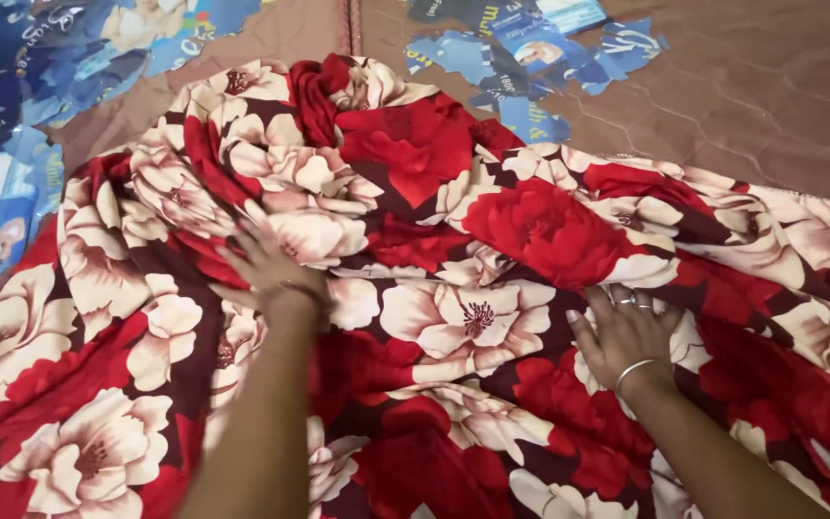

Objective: The person unfolds a red floral-patterned blanket on a mattress covered with plastic wrap. They smooth the fabric repeatedly with both hands, spreading it across the mattress surface.

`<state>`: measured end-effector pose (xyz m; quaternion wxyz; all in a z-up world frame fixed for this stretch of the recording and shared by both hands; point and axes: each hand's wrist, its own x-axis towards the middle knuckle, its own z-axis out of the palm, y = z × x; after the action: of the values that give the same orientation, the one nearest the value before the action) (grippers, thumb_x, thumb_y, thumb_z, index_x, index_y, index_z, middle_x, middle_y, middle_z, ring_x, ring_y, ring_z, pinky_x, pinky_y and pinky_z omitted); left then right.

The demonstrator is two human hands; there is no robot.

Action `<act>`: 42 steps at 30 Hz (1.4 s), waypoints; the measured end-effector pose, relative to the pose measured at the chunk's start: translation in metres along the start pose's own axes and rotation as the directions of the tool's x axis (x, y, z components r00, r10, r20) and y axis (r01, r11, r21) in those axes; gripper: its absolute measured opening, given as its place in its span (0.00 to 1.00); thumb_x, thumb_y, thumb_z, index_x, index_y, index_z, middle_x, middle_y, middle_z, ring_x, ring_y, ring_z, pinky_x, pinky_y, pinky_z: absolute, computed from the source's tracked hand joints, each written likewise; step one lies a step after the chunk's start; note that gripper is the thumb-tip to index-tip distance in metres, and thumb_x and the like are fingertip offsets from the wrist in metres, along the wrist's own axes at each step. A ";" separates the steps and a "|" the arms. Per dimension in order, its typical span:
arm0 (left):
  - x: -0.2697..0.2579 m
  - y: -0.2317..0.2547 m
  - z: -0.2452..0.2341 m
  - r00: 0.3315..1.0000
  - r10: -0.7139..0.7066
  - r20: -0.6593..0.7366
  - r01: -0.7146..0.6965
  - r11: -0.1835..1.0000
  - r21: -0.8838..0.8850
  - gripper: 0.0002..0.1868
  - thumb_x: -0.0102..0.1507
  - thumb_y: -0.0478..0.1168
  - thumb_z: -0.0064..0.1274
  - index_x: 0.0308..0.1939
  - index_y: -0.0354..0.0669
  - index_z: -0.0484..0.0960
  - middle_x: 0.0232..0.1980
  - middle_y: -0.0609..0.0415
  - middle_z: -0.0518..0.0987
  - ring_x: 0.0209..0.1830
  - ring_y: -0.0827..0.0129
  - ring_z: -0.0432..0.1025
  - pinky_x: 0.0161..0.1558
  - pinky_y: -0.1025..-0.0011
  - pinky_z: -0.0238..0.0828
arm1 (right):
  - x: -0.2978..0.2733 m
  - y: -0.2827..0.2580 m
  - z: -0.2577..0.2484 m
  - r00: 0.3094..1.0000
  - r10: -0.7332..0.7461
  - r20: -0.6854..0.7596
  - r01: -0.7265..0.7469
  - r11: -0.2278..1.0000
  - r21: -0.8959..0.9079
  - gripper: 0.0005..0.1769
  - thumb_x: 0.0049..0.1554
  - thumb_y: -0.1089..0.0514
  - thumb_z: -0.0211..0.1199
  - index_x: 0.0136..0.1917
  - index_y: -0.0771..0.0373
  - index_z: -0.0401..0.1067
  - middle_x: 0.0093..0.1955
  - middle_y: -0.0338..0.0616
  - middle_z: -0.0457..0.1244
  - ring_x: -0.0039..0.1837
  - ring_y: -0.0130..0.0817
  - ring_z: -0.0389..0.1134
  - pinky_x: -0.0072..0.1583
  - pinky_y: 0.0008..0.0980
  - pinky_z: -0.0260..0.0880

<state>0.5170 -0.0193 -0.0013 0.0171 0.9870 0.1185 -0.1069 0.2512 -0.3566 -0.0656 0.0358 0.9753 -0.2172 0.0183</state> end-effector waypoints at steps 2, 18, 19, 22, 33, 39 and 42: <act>-0.046 0.029 0.029 0.999 0.008 0.053 -0.009 1.000 0.023 0.54 0.59 0.71 0.44 0.80 0.48 0.44 0.85 0.47 0.32 0.85 0.46 0.24 0.69 0.25 0.20 | -0.001 -0.002 0.000 1.000 0.004 -0.014 -0.004 1.000 0.012 0.32 0.61 0.33 0.45 0.70 0.48 0.66 0.66 0.46 0.64 0.68 0.47 0.63 0.68 0.72 0.47; -0.097 0.134 0.020 0.953 0.295 0.070 -0.293 0.955 -0.036 0.49 0.57 0.72 0.45 0.72 0.42 0.67 0.83 0.40 0.40 0.83 0.50 0.30 0.69 0.29 0.15 | 0.107 0.037 0.011 0.904 -0.060 0.422 -0.079 0.949 0.305 0.46 0.61 0.22 0.35 0.71 0.59 0.66 0.70 0.56 0.62 0.71 0.56 0.62 0.71 0.46 0.59; -0.097 0.133 0.016 0.948 0.310 0.069 -0.306 0.950 -0.061 0.47 0.58 0.73 0.42 0.72 0.46 0.68 0.84 0.42 0.40 0.84 0.51 0.31 0.71 0.29 0.15 | 0.105 0.033 0.005 0.907 -0.036 0.419 -0.105 0.945 0.309 0.47 0.60 0.22 0.35 0.72 0.59 0.66 0.70 0.55 0.63 0.71 0.55 0.63 0.71 0.46 0.60; -0.084 0.136 0.023 0.937 0.349 0.021 -0.346 0.935 -0.079 0.48 0.59 0.75 0.39 0.72 0.45 0.67 0.84 0.42 0.41 0.84 0.51 0.33 0.73 0.30 0.15 | 0.103 0.037 0.012 0.949 -0.104 0.299 -0.027 0.915 0.402 0.47 0.61 0.23 0.34 0.73 0.61 0.64 0.70 0.57 0.63 0.72 0.55 0.63 0.71 0.46 0.60; -0.132 0.118 0.008 0.872 0.455 0.182 -0.443 0.890 -0.105 0.47 0.60 0.67 0.40 0.77 0.47 0.56 0.84 0.47 0.38 0.84 0.46 0.27 0.70 0.26 0.20 | 0.094 0.017 -0.010 0.965 -0.106 0.241 0.020 0.943 0.332 0.44 0.63 0.25 0.28 0.76 0.54 0.60 0.70 0.57 0.63 0.70 0.57 0.63 0.69 0.51 0.61; -0.199 0.108 0.041 0.834 0.552 0.026 -0.543 0.827 -0.146 0.51 0.59 0.70 0.39 0.80 0.52 0.45 0.84 0.42 0.35 0.81 0.42 0.27 0.66 0.25 0.17 | 0.100 0.023 -0.003 0.961 -0.114 0.252 0.024 0.942 0.335 0.44 0.63 0.26 0.28 0.76 0.57 0.59 0.69 0.60 0.63 0.70 0.59 0.62 0.69 0.52 0.60; -0.191 0.117 0.043 0.813 0.575 -0.089 -0.582 0.798 -0.156 0.46 0.61 0.71 0.36 0.79 0.57 0.51 0.83 0.44 0.40 0.81 0.46 0.29 0.67 0.24 0.20 | 0.092 0.016 -0.021 0.962 -0.147 0.229 0.050 0.922 0.383 0.45 0.64 0.26 0.28 0.75 0.61 0.59 0.68 0.63 0.62 0.70 0.60 0.62 0.69 0.51 0.59</act>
<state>0.3542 -0.1795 -0.0008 0.1336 0.9724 -0.1790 -0.0671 0.3271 -0.4080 -0.0391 -0.1776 0.9682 -0.1629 -0.0671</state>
